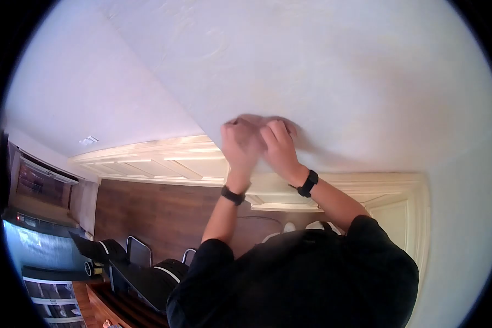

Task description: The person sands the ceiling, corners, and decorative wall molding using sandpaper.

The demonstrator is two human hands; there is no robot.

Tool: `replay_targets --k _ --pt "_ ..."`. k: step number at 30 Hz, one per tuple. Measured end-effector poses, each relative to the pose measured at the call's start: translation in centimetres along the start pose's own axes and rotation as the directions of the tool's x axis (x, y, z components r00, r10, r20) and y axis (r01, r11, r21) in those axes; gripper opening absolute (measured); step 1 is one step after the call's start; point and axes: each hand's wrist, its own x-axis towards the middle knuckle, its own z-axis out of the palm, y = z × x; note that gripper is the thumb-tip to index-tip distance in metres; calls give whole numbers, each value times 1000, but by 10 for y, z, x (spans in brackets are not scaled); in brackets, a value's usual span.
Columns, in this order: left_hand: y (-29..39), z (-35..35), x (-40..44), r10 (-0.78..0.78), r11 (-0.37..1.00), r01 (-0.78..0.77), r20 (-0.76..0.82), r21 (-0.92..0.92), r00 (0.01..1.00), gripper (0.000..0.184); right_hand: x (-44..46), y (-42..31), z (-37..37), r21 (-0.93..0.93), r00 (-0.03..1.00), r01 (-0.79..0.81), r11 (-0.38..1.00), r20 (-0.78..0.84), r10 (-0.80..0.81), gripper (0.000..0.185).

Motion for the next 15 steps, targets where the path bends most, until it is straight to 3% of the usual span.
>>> replay_targets --k 5,6,7,9,11,12,14,15 --pt "16 -22 66 96 995 -96 -47 -2 994 32 65 -26 -3 -7 988 119 993 -100 -119 29" --pt "16 -25 83 220 975 -217 -68 47 973 32 79 -33 -7 -5 984 137 991 -111 -137 29" --pt "18 -26 94 155 987 -150 -104 51 982 31 92 -40 -10 -1 981 152 988 -119 -151 29" --pt "26 -32 120 186 981 -178 -111 77 976 30 116 -48 -8 28 956 200 979 -222 -189 28" --pt "22 -29 138 180 981 -191 -187 -44 966 20 133 -52 -10 31 943 247 968 -235 -234 28" --pt "24 -31 142 206 973 -221 -182 -66 961 22 140 -51 -7 5 895 308 951 -340 -289 22" --pt "25 -34 143 254 962 -268 -197 -49 947 21 132 -48 -8 78 953 243 967 -205 -223 38" --pt "22 -33 138 300 953 -304 -191 12 934 19 130 -43 -4 62 926 298 952 -259 -273 29"
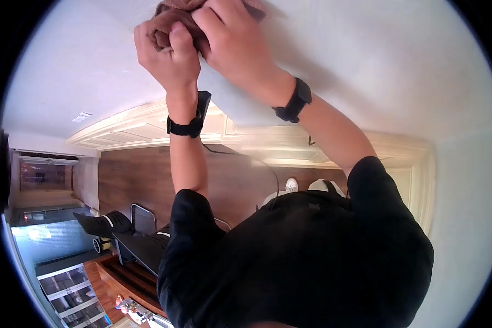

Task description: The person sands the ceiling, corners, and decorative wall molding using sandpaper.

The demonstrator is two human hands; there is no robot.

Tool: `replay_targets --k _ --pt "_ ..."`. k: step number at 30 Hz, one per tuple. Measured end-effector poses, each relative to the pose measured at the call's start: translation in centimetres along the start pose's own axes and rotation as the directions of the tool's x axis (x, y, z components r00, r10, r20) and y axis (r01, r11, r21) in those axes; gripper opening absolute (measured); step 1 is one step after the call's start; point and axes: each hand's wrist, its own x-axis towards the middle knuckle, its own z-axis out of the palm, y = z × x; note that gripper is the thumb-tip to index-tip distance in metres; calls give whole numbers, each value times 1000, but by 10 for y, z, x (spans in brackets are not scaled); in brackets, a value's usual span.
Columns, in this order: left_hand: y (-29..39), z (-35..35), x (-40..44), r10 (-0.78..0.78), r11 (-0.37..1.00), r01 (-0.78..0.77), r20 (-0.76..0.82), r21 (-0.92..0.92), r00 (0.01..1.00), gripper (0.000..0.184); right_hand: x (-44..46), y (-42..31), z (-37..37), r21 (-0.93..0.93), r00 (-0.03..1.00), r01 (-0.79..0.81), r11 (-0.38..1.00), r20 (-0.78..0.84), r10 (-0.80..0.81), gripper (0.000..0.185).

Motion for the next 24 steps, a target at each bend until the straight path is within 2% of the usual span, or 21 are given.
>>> replay_targets --k 1,3,4,6,8,9,10,12,14,18,19,20,22,23,24 --pt "-2 0 -8 50 997 -50 7 51 999 18 -5 4 3 -7 997 59 998 -51 -59 21" --pt "-6 -2 -28 114 987 -119 44 107 992 22 -30 8 5 -80 1000 23 997 3 -23 21" --pt "-7 -3 -46 -17 995 14 36 103 999 27 -45 9 5 -117 1000 8 993 30 -5 21" --pt "-2 -3 -76 -162 985 159 40 73 986 25 -74 10 5 -119 996 -39 992 81 49 20" --pt "-6 -4 -109 -193 978 189 52 87 980 27 -101 8 0 -134 982 -81 988 156 102 19" --pt "-15 -5 -130 -149 981 138 74 136 986 38 -118 9 -2 -136 969 -104 985 211 131 19" --pt "-25 -5 -156 -130 987 120 91 105 987 41 -137 10 -3 -138 952 -124 983 265 157 18" --pt "-28 -4 -195 -158 985 154 46 74 986 42 -175 12 -5 -157 919 -143 977 346 190 18" --pt "-29 -4 -228 -212 975 207 65 82 975 41 -209 17 -5 -195 894 -136 971 398 205 18" --pt "-28 -7 -270 -311 944 285 160 165 937 42 -255 25 -9 -163 822 -229 960 495 280 14" --pt "-31 -9 -277 -324 940 295 172 175 930 41 -258 26 -8 -155 828 -236 959 484 282 11" --pt "-33 -10 -278 -331 937 299 182 182 926 40 -253 22 -10 -148 834 -233 961 477 276 20" --pt "-28 -10 -260 -298 946 261 200 192 933 37 -236 17 -13 -142 829 -256 956 476 293 21" --pt "-19 -7 -254 -373 922 353 129 159 919 44 -223 13 -15 -109 844 -284 953 442 303 19" --pt "-18 -4 -244 -324 943 311 120 121 938 55 -207 11 -18 -74 856 -312 947 410 314 25"
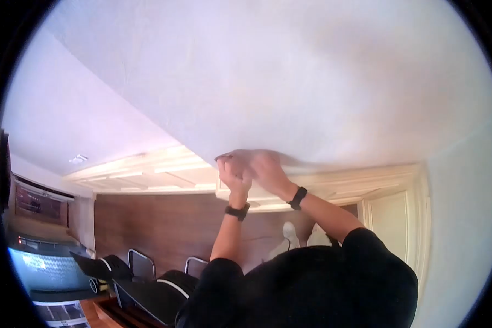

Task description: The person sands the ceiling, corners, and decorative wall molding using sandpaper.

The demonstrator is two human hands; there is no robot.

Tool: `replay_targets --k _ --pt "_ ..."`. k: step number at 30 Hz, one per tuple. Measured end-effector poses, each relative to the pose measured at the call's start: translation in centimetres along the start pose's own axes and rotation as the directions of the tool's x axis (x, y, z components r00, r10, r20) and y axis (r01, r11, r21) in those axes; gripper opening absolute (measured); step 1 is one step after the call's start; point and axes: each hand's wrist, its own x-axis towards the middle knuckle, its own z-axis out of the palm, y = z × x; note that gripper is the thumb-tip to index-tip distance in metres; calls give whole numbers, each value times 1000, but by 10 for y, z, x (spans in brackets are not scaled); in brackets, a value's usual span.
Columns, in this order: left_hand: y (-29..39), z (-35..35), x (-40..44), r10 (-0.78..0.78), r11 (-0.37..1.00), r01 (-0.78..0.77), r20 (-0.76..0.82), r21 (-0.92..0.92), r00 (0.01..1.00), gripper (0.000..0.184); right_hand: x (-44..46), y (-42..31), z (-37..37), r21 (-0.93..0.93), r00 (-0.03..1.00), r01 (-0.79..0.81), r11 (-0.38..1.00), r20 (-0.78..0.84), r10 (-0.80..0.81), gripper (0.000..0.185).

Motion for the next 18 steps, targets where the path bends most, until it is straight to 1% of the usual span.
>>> replay_targets --k 2,4,5,8,9,10,11,14,15,18 --pt "22 1 29 45 999 -45 -3 -24 999 64 32 -18 -27 20 999 -8 1000 -47 9 31" --pt "52 9 63 100 992 -105 -70 -70 992 64 48 -29 -51 -44 993 6 999 -117 -11 35" --pt "67 14 81 125 987 -134 -105 -92 987 64 56 -28 -60 -124 986 26 992 -163 -46 35" --pt "110 26 123 191 976 -199 -88 -94 978 62 93 -37 -103 -163 954 93 982 -268 -134 31" --pt "120 30 131 214 972 -218 -57 -83 975 58 99 -36 -111 -162 939 111 981 -305 -157 30" --pt "131 36 138 236 969 -237 -26 -73 972 55 97 -25 -116 -137 913 120 983 -373 -163 30" --pt "138 43 140 255 965 -254 6 -64 967 52 91 -13 -120 -184 884 133 974 -421 -201 31" --pt "141 73 123 341 939 -335 74 -82 937 49 63 9 -133 -124 877 -17 992 -478 -45 30" --pt "142 78 114 329 942 -318 113 -108 938 49 48 20 -133 -137 888 -58 989 -459 -12 27" --pt "142 84 89 290 950 -259 187 -174 939 48 16 42 -122 -153 882 -93 984 -472 10 24"
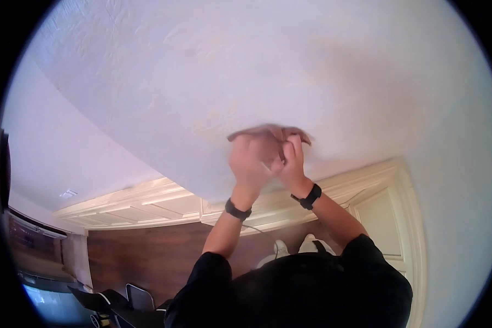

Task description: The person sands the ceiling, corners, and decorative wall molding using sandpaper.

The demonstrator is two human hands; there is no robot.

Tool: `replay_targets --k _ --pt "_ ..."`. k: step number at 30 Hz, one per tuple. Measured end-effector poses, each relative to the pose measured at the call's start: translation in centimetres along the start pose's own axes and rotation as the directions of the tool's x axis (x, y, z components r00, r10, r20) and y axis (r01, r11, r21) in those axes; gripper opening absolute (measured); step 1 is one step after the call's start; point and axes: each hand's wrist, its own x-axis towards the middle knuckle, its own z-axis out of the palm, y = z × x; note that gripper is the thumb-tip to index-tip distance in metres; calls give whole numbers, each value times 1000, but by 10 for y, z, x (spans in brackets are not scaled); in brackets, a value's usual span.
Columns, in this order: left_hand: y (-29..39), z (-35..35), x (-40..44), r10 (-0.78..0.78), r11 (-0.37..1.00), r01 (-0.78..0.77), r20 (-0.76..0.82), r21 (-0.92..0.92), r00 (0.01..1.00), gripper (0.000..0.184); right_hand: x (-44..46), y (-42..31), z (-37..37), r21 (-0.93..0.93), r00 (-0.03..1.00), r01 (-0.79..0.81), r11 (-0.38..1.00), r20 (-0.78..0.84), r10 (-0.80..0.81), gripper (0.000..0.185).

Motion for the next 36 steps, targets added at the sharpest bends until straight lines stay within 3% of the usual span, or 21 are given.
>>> replay_targets --k 4,5,8,10,18,20,23,30,36 --pt "-23 -5 -39 -31 993 18 115 115 993 49 -26 -5 16 28 1000 -4 1000 22 3 26" --pt "-21 -16 -43 -95 992 86 96 93 991 50 -29 -18 18 29 994 -81 996 77 78 26" --pt "-31 -53 -44 -133 986 124 83 109 988 48 3 -66 20 39 957 10 999 289 -21 27" --pt "-38 -68 -45 -144 984 141 22 111 989 46 13 -80 24 133 945 1 991 325 -45 28" --pt "-25 -60 26 -80 996 68 -244 -56 966 47 68 -77 27 247 983 125 961 99 -153 26" --pt "-10 -53 53 14 997 -27 -195 -66 981 46 93 -74 10 235 983 168 957 32 -180 30" --pt "17 -18 91 96 989 -122 -254 -86 962 44 125 -59 -26 245 980 201 948 -55 -194 36" --pt "83 59 123 148 989 -146 -144 29 978 42 154 6 -112 132 951 306 943 -85 -296 39" --pt "131 124 108 174 981 -166 -74 104 982 41 131 72 -170 50 955 296 954 -43 -294 32"
